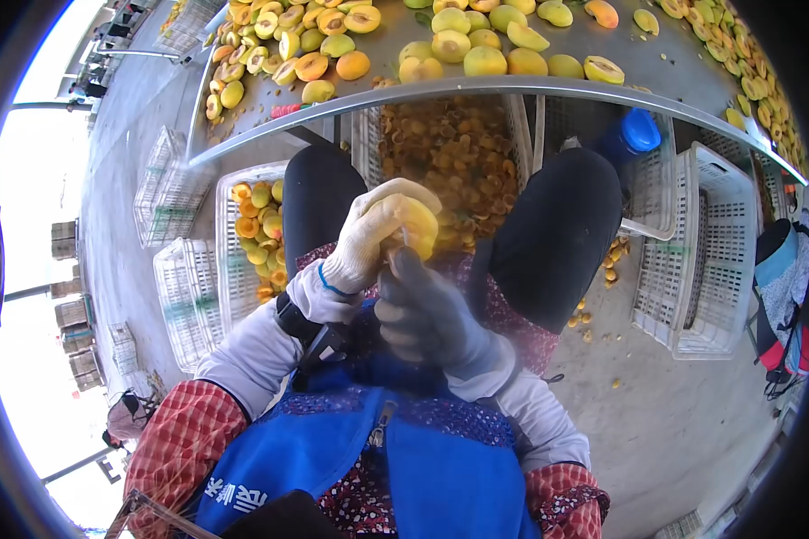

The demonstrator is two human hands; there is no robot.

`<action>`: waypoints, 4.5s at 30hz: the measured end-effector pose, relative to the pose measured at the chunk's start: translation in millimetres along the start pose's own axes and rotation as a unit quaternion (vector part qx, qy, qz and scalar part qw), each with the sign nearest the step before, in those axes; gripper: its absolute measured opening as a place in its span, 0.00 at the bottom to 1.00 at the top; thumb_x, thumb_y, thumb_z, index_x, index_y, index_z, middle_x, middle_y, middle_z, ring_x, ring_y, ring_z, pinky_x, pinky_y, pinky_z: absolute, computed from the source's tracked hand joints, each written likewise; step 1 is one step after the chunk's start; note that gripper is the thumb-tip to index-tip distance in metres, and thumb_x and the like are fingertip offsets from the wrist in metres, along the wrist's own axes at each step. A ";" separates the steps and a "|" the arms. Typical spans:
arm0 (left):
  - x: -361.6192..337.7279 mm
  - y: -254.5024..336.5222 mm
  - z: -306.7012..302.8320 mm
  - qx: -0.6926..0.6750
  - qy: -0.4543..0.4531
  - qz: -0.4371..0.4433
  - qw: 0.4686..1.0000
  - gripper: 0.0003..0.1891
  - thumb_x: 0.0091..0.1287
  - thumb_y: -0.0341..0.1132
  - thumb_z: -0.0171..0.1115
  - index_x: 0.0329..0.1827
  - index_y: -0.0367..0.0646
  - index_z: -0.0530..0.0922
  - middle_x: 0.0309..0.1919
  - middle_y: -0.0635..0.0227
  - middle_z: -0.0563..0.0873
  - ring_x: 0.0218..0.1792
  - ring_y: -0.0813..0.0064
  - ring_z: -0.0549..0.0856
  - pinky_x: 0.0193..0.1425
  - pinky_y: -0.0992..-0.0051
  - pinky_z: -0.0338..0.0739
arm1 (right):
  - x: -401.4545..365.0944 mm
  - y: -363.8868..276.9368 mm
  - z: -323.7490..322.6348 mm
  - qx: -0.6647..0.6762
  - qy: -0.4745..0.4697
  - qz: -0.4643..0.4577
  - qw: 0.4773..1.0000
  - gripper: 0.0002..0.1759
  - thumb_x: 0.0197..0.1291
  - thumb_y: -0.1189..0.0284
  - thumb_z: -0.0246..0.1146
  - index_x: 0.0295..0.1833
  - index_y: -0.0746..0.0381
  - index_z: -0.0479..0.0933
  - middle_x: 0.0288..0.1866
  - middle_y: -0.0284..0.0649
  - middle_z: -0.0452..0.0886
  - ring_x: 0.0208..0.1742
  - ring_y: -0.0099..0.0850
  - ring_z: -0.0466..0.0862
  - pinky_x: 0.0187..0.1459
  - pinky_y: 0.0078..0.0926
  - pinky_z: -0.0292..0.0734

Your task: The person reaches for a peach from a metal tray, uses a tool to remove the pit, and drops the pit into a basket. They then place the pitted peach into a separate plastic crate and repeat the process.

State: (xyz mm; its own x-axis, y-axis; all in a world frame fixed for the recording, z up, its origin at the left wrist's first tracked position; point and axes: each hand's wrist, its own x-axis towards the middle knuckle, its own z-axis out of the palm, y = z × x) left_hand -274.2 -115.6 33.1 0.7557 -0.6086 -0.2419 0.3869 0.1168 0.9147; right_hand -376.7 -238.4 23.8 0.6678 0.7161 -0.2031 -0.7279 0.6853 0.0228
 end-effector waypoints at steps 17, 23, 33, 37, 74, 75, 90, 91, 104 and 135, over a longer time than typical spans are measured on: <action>-11.0 -19.7 -20.7 -0.290 0.284 -0.072 0.911 0.22 0.75 0.50 0.52 0.43 0.35 0.79 0.35 0.57 0.85 0.32 0.65 0.86 0.38 0.69 0.83 | 14.0 0.7 -22.4 0.018 -0.113 -0.058 0.992 0.25 0.73 0.44 0.50 0.45 0.57 0.72 0.20 0.26 0.65 0.12 0.13 0.59 0.09 0.11 0.57; -63.6 40.0 -92.5 0.127 0.348 0.170 0.913 0.13 0.72 0.37 0.55 0.49 0.35 0.81 0.37 0.65 0.85 0.38 0.78 0.84 0.43 0.77 0.80 | 19.7 2.2 -28.3 0.048 -0.005 -0.081 0.996 0.25 0.75 0.46 0.47 0.50 0.58 0.73 0.21 0.28 0.64 0.13 0.16 0.61 0.10 0.14 0.57; -66.8 42.1 -87.0 0.361 0.313 0.070 0.876 0.11 0.62 0.25 0.66 0.48 0.36 0.84 0.39 0.64 0.87 0.40 0.77 0.85 0.47 0.79 0.79 | 28.4 -1.6 -19.1 -0.078 0.024 -0.069 0.994 0.27 0.74 0.45 0.48 0.50 0.60 0.72 0.22 0.30 0.67 0.13 0.19 0.63 0.10 0.16 0.59; -39.5 17.6 -30.2 0.160 0.186 0.003 0.969 0.08 0.65 0.26 0.68 0.44 0.35 0.82 0.38 0.68 0.86 0.40 0.82 0.83 0.45 0.80 0.79 | 25.7 -5.2 -9.0 -0.106 0.060 -0.053 0.991 0.26 0.73 0.43 0.49 0.47 0.58 0.71 0.21 0.29 0.66 0.12 0.18 0.61 0.09 0.15 0.57; 65.3 87.5 -63.5 0.038 -0.019 -0.079 0.996 0.38 0.51 0.30 0.63 0.71 0.39 0.67 0.43 0.71 0.81 0.28 0.85 0.73 0.31 0.85 0.67 | 39.3 -56.9 3.9 -0.222 0.208 -0.329 0.894 0.20 0.72 0.56 0.57 0.56 0.62 0.73 0.26 0.31 0.75 0.16 0.20 0.70 0.16 0.17 0.64; 57.6 76.6 -63.3 -0.018 -0.068 -0.088 0.994 0.42 0.48 0.31 0.64 0.73 0.37 0.64 0.51 0.67 0.80 0.38 0.82 0.79 0.42 0.84 0.72 | 41.2 -54.4 5.1 -0.258 0.199 -0.354 0.877 0.20 0.73 0.57 0.57 0.56 0.63 0.72 0.27 0.31 0.75 0.18 0.19 0.71 0.17 0.17 0.64; 2.0 40.1 0.4 0.077 0.038 0.164 0.983 0.39 0.72 0.57 0.56 0.72 0.33 0.60 0.60 0.58 0.75 0.62 0.70 0.74 0.69 0.71 0.64 | 42.6 -22.4 -8.1 -0.318 0.112 -0.461 0.821 0.16 0.72 0.65 0.57 0.57 0.64 0.70 0.33 0.35 0.79 0.28 0.25 0.79 0.32 0.23 0.75; 0.2 38.1 2.6 0.123 0.044 0.195 0.972 0.39 0.71 0.54 0.58 0.73 0.32 0.59 0.61 0.56 0.75 0.62 0.68 0.74 0.68 0.70 0.65 | 41.6 -22.6 -9.2 -0.215 0.063 -0.427 0.876 0.18 0.74 0.64 0.56 0.61 0.63 0.70 0.35 0.32 0.79 0.31 0.23 0.78 0.35 0.19 0.75; -24.7 58.0 -10.1 0.045 0.045 -0.050 0.997 0.28 0.74 0.52 0.55 0.62 0.35 0.74 0.45 0.61 0.84 0.45 0.78 0.83 0.49 0.81 0.78 | 20.2 -47.8 20.5 -0.531 0.133 -0.479 0.686 0.22 0.60 0.78 0.65 0.60 0.67 0.72 0.42 0.37 0.81 0.35 0.32 0.82 0.37 0.30 0.78; -24.0 13.6 33.6 0.105 0.233 0.189 0.948 0.26 0.79 0.49 0.45 0.63 0.33 0.70 0.47 0.61 0.82 0.43 0.77 0.79 0.49 0.79 0.75 | 14.2 -2.7 0.9 -0.637 0.212 -0.437 0.599 0.19 0.64 0.70 0.59 0.57 0.67 0.68 0.33 0.54 0.81 0.33 0.52 0.83 0.35 0.42 0.77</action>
State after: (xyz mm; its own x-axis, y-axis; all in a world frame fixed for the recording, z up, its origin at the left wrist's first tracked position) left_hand -304.8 -125.9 62.2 0.9897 -0.1364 0.0433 -0.0341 0.0693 0.9970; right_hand -365.1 -229.9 21.8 0.9774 -0.1246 0.1705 0.1620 -0.0758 -0.9839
